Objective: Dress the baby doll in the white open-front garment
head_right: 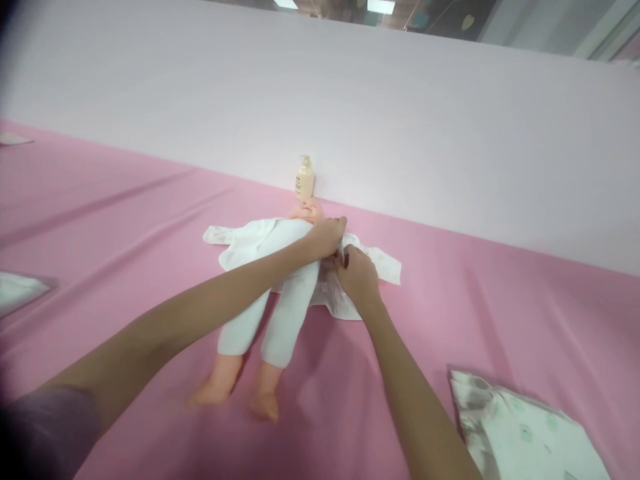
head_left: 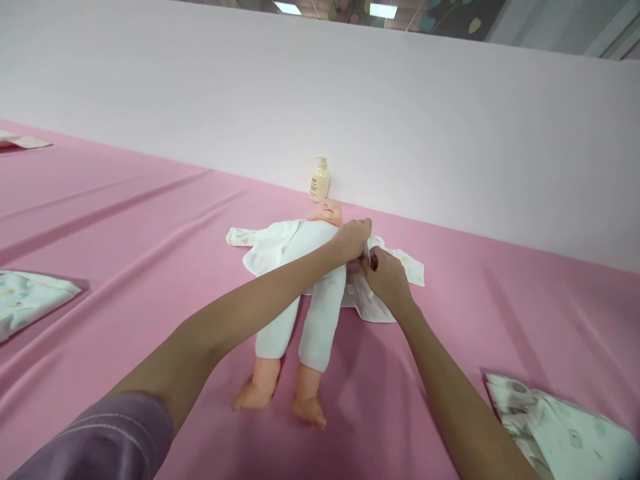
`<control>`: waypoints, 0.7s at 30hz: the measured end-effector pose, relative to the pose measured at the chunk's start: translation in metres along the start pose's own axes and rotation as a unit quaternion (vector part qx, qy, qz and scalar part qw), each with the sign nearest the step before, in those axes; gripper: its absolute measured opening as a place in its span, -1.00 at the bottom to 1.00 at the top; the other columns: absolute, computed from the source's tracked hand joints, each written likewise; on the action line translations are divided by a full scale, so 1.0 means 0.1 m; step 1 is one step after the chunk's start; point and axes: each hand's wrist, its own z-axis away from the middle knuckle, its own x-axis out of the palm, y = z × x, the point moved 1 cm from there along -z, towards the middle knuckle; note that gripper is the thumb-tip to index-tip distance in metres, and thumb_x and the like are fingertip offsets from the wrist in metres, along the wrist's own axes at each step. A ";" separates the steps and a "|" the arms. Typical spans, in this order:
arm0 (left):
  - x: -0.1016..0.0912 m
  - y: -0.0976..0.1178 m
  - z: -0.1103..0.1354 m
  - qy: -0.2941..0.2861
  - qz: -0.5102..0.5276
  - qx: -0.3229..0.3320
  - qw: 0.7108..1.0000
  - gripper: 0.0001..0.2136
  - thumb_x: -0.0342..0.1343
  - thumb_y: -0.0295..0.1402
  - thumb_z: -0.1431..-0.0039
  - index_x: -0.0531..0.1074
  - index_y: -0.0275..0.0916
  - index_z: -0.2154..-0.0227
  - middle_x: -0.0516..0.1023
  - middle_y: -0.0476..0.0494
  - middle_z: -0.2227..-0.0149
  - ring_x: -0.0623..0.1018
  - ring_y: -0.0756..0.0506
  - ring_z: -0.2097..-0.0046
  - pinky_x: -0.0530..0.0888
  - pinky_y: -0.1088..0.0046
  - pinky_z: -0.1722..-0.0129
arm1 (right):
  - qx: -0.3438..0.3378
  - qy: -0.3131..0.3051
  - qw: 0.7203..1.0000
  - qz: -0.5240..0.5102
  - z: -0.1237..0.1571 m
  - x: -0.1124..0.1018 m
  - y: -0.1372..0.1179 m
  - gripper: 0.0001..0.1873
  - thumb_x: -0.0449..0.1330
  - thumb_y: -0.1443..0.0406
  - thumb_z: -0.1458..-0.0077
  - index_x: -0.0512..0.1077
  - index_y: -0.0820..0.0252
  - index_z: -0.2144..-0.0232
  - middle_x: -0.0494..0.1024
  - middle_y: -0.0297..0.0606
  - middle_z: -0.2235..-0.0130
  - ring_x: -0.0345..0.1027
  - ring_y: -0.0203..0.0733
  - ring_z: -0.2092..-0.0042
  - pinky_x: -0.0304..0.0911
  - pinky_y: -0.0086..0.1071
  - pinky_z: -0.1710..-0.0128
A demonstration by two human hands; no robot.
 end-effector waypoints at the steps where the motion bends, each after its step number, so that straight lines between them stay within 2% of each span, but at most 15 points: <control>1: 0.01 0.00 -0.01 0.017 -0.013 -0.005 1.000 -0.52 0.15 -0.63 -0.16 0.35 -0.43 -0.17 0.54 -0.52 -0.13 0.52 -0.32 -0.14 0.47 0.28 0.04 | 0.000 0.010 1.000 -0.006 0.01 0.03 0.00 -0.69 0.09 0.17 -0.33 0.12 0.06 0.44 0.45 -0.26 0.39 0.23 -0.14 0.37 0.00 -0.28 0.36; 4: 0.02 -0.02 0.00 0.057 -0.043 0.023 0.997 -0.45 0.08 -0.66 -0.18 0.31 -0.38 -0.26 0.46 -0.54 -0.22 0.42 -0.36 -0.22 0.46 0.21 0.01 | 0.001 0.033 0.999 -0.027 0.02 0.08 0.01 -0.71 0.06 0.15 -0.36 0.17 0.06 0.41 0.49 -0.24 0.36 0.28 -0.12 0.35 0.05 -0.27 0.34; 6: 0.01 -0.06 0.02 0.047 -0.035 0.066 0.996 -0.45 0.09 -0.62 -0.21 0.33 -0.28 -0.28 0.46 -0.47 -0.22 0.45 -0.35 -0.18 0.45 0.20 0.03 | -0.008 0.033 0.999 -0.038 0.01 0.07 0.03 -0.72 0.07 0.12 -0.36 0.21 0.06 0.39 0.50 -0.24 0.35 0.32 -0.11 0.33 0.09 -0.27 0.32; 8: -0.04 -0.13 0.02 0.011 -0.007 0.104 0.995 -0.59 0.09 -0.55 -0.26 0.46 -0.22 -0.16 0.53 -0.38 -0.14 0.51 -0.30 -0.10 0.43 0.23 0.06 | -0.014 0.025 0.999 -0.044 0.00 0.04 0.05 -0.74 0.10 0.09 -0.35 0.26 0.06 0.36 0.52 -0.25 0.34 0.35 -0.10 0.32 0.13 -0.27 0.30; 10: -0.10 -0.21 0.01 -0.012 0.021 0.113 0.993 -0.74 0.07 -0.50 -0.31 0.56 -0.22 0.02 0.60 -0.31 -0.02 0.56 -0.26 0.00 0.43 0.26 0.08 | -0.016 0.000 0.999 -0.048 -0.02 0.00 0.08 -0.77 0.14 0.10 -0.32 0.30 0.06 0.33 0.54 -0.26 0.33 0.36 -0.10 0.31 0.16 -0.27 0.28; 13: -0.17 -0.32 -0.01 -0.005 0.005 0.078 0.997 -0.73 0.02 -0.53 -0.33 0.61 -0.24 0.11 0.64 -0.31 0.04 0.58 -0.25 0.02 0.42 0.22 0.06 | -0.031 -0.063 0.997 -0.036 -0.02 -0.04 0.11 -0.75 0.16 0.10 -0.31 0.30 0.06 0.38 0.53 -0.30 0.38 0.34 -0.12 0.34 0.16 -0.28 0.31; 17: -0.24 -0.39 0.10 0.027 -0.021 0.023 0.999 -0.56 -0.06 -0.64 -0.33 0.53 -0.26 -0.15 0.60 -0.35 -0.12 0.52 -0.28 -0.15 0.42 0.16 -0.07 | -0.045 -0.113 0.992 -0.022 0.00 -0.06 0.12 -0.71 0.15 0.10 -0.34 0.33 0.06 0.40 0.50 -0.33 0.42 0.32 -0.14 0.37 0.15 -0.28 0.34; 19: -0.29 -0.41 0.27 0.064 0.014 0.029 0.997 -0.51 -0.09 -0.65 -0.35 0.45 -0.24 -0.24 0.54 -0.30 -0.22 0.48 -0.24 -0.20 0.41 0.20 -0.12 | -0.045 -0.129 0.990 -0.030 0.02 -0.09 0.10 -0.73 0.16 0.08 -0.34 0.38 0.06 0.37 0.51 -0.34 0.42 0.32 -0.13 0.37 0.16 -0.28 0.34; 21: -0.35 -0.45 0.53 0.099 0.062 0.045 0.992 -0.60 -0.05 -0.55 -0.41 0.43 -0.21 -0.22 0.52 -0.23 -0.24 0.45 -0.20 -0.24 0.40 0.22 -0.19 | -0.044 -0.142 0.988 -0.031 0.04 -0.15 0.07 -0.74 0.17 0.06 -0.34 0.44 0.05 0.33 0.53 -0.33 0.41 0.35 -0.13 0.35 0.17 -0.28 0.33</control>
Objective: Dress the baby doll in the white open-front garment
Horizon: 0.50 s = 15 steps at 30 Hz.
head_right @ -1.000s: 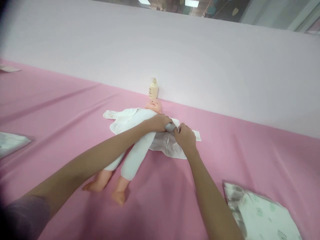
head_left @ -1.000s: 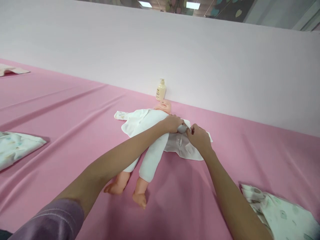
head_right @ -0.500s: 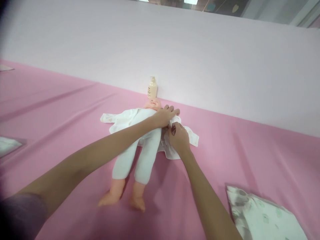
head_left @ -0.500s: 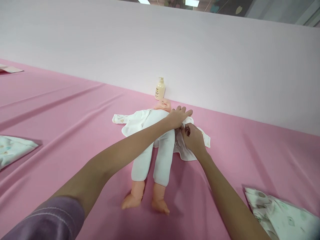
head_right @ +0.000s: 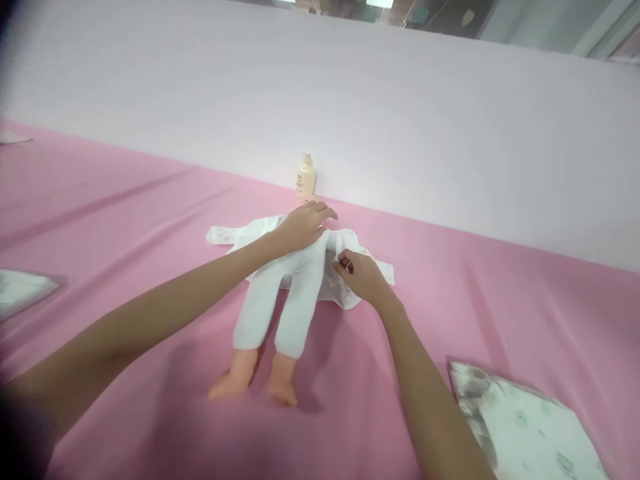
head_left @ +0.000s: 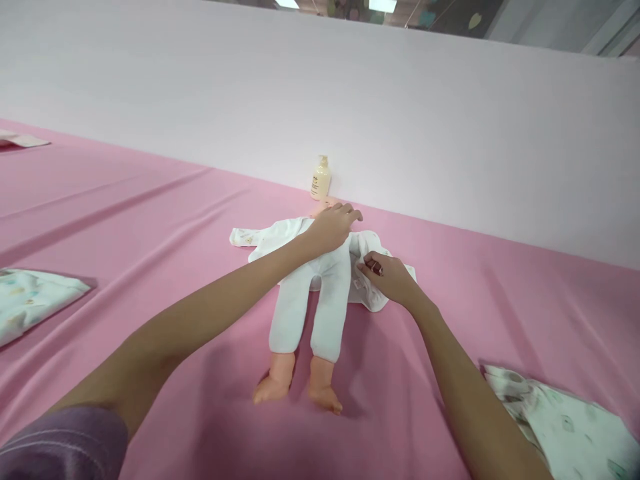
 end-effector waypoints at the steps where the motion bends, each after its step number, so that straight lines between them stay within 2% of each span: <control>1: -0.07 -0.02 0.16 0.015 0.024 -0.001 1.000 -0.67 -0.02 -0.45 -0.45 0.44 -0.19 -0.18 0.53 -0.20 -0.23 0.45 -0.20 -0.24 0.39 0.23 -0.21 | 0.001 -0.004 1.000 0.006 0.02 -0.03 -0.02 -0.74 0.18 0.05 -0.34 0.46 0.05 0.31 0.55 -0.32 0.39 0.37 -0.12 0.33 0.18 -0.28 0.31; 3: -0.20 -0.12 0.55 0.042 0.061 -0.034 0.997 -0.74 0.00 -0.27 -0.49 0.44 -0.15 -0.12 0.54 -0.16 -0.19 0.46 -0.21 -0.21 0.41 0.21 -0.21 | 0.009 0.003 1.000 0.024 0.06 -0.11 -0.07 -0.74 0.18 0.04 -0.33 0.50 0.05 0.26 0.60 -0.29 0.31 0.41 -0.10 0.28 0.19 -0.27 0.28; 6: -0.34 -0.32 1.21 0.065 0.089 -0.114 0.987 -0.76 -0.06 -0.19 -0.50 0.42 -0.11 -0.04 0.56 -0.16 -0.09 0.50 -0.22 -0.13 0.45 0.21 -0.13 | 0.028 0.066 0.997 0.043 0.20 -0.20 -0.14 -0.75 0.18 0.05 -0.32 0.51 0.06 0.17 0.63 -0.23 0.16 0.44 -0.06 0.18 0.24 -0.25 0.22; 8: -0.36 -0.42 1.61 0.046 0.093 -0.130 0.986 -0.78 -0.05 -0.19 -0.46 0.41 -0.08 -0.01 0.57 -0.14 -0.07 0.51 -0.22 -0.09 0.45 0.20 -0.12 | 0.006 0.090 0.995 0.040 0.36 -0.17 -0.20 -0.75 0.18 0.08 -0.33 0.51 0.06 0.11 0.63 -0.19 0.10 0.45 -0.02 0.10 0.28 -0.21 0.14; 9: -0.36 -0.44 1.77 0.028 0.096 -0.122 0.988 -0.79 -0.02 -0.20 -0.44 0.41 -0.07 0.00 0.57 -0.13 -0.07 0.51 -0.22 -0.08 0.44 0.19 -0.13 | -0.020 0.083 0.996 0.038 0.46 -0.11 -0.23 -0.76 0.17 0.10 -0.33 0.51 0.06 0.09 0.62 -0.18 0.07 0.45 0.00 0.05 0.30 -0.18 0.08; 12: -0.30 -0.38 2.06 -0.033 0.103 -0.077 0.991 -0.80 0.05 -0.21 -0.38 0.42 -0.09 0.03 0.58 -0.14 -0.05 0.50 -0.23 -0.07 0.41 0.17 -0.15 | -0.095 0.032 0.994 0.041 0.76 0.17 -0.34 -0.78 0.14 0.26 -0.30 0.54 0.05 0.07 0.61 -0.15 0.00 0.43 0.06 -0.04 0.30 -0.10 -0.05; 15: -0.22 -0.25 2.12 -0.059 0.099 -0.063 0.991 -0.79 0.01 -0.25 -0.40 0.43 -0.14 0.02 0.57 -0.20 -0.04 0.49 -0.24 -0.05 0.40 0.17 -0.11 | -0.102 0.058 0.991 0.056 0.95 0.45 -0.41 -0.71 0.13 0.37 -0.20 0.52 0.09 0.06 0.56 -0.07 -0.07 0.40 0.13 -0.06 0.31 -0.03 -0.07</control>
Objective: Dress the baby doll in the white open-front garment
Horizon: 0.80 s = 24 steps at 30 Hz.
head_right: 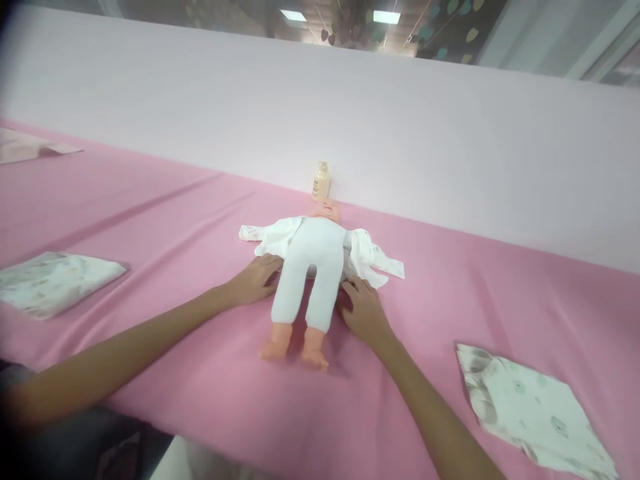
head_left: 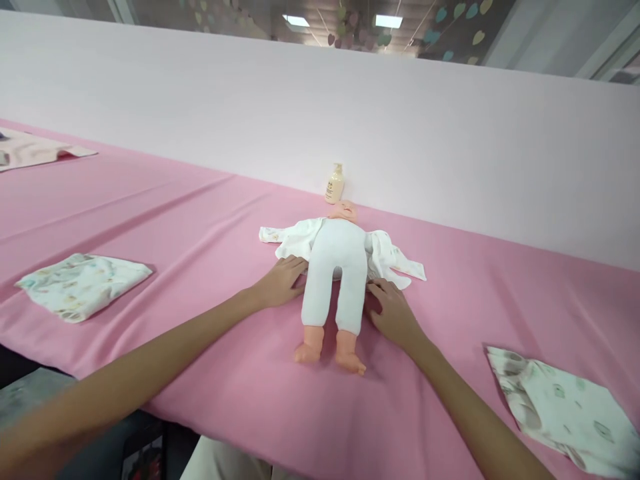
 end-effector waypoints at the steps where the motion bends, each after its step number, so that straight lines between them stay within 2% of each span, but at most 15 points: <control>1: 0.02 0.03 0.00 -0.001 -0.006 0.001 1.000 -0.78 -0.03 -0.27 -0.42 0.43 -0.15 0.00 0.56 -0.21 -0.05 0.48 -0.25 -0.05 0.39 0.16 -0.10 | 0.006 0.015 1.000 0.004 0.03 0.06 -0.02 -0.72 0.14 0.37 -0.19 0.50 0.11 0.06 0.55 -0.05 -0.08 0.39 0.16 -0.06 0.31 -0.01 -0.07; 4: 0.06 0.07 -0.02 -0.001 -0.031 0.004 1.000 -0.77 -0.08 -0.30 -0.45 0.42 -0.14 -0.02 0.54 -0.23 -0.08 0.46 -0.26 -0.05 0.35 0.12 -0.10 | 0.020 0.036 0.999 0.002 0.03 0.13 -0.03 -0.74 0.14 0.36 -0.18 0.47 0.11 0.08 0.57 -0.05 0.02 0.39 0.15 0.02 0.32 -0.01 -0.01; 9: 0.05 0.00 -0.01 -0.013 -0.048 -0.006 0.999 -0.89 -0.04 -0.31 -0.43 0.36 -0.16 0.12 0.52 -0.20 0.08 0.43 -0.25 0.03 0.32 0.14 -0.05 | 0.017 0.027 0.999 -0.006 -0.03 0.11 0.05 -0.83 0.15 0.34 -0.12 0.46 0.10 0.21 0.58 -0.12 0.18 0.38 0.09 0.14 0.26 -0.07 0.06; 13: 0.03 -0.11 -0.01 -0.028 -0.014 0.000 1.000 -0.94 -0.04 -0.34 -0.42 0.31 -0.15 0.20 0.50 -0.17 0.14 0.42 -0.23 0.06 0.32 0.17 0.00 | 0.011 0.019 1.000 -0.006 -0.02 0.11 0.08 -0.77 0.12 0.39 -0.08 0.49 0.09 0.22 0.60 -0.19 0.20 0.40 0.06 0.14 0.21 -0.06 0.01; 17: 0.02 -0.21 0.01 -0.038 0.013 0.025 0.999 -0.93 -0.04 -0.35 -0.41 0.30 -0.16 0.23 0.49 -0.18 0.16 0.41 -0.23 0.08 0.33 0.12 -0.01 | 0.011 0.015 1.000 -0.005 0.01 0.10 0.06 -0.73 0.11 0.43 -0.06 0.51 0.09 0.22 0.63 -0.22 0.16 0.43 0.03 0.11 0.21 -0.06 0.00; 21: -0.01 -0.23 0.07 -0.024 0.025 0.049 0.998 -0.89 -0.06 -0.31 -0.44 0.33 -0.14 0.20 0.51 -0.17 0.14 0.43 -0.23 0.09 0.34 0.08 -0.02 | -0.004 0.032 0.999 0.011 0.02 -0.05 0.09 -0.77 0.12 0.32 -0.27 0.58 0.04 0.18 0.69 -0.23 0.10 0.48 0.05 0.04 0.20 0.00 -0.10; 24: -0.06 -0.32 0.07 0.040 0.048 0.026 0.998 -0.79 -0.06 -0.15 -0.49 0.38 -0.11 0.04 0.53 -0.18 0.01 0.46 -0.25 0.01 0.36 0.03 -0.11 | 0.047 0.090 0.995 0.003 0.00 -0.28 0.29 -0.70 0.09 0.14 -0.39 0.60 0.01 0.05 0.69 -0.20 0.04 0.49 0.04 0.05 0.26 0.02 -0.13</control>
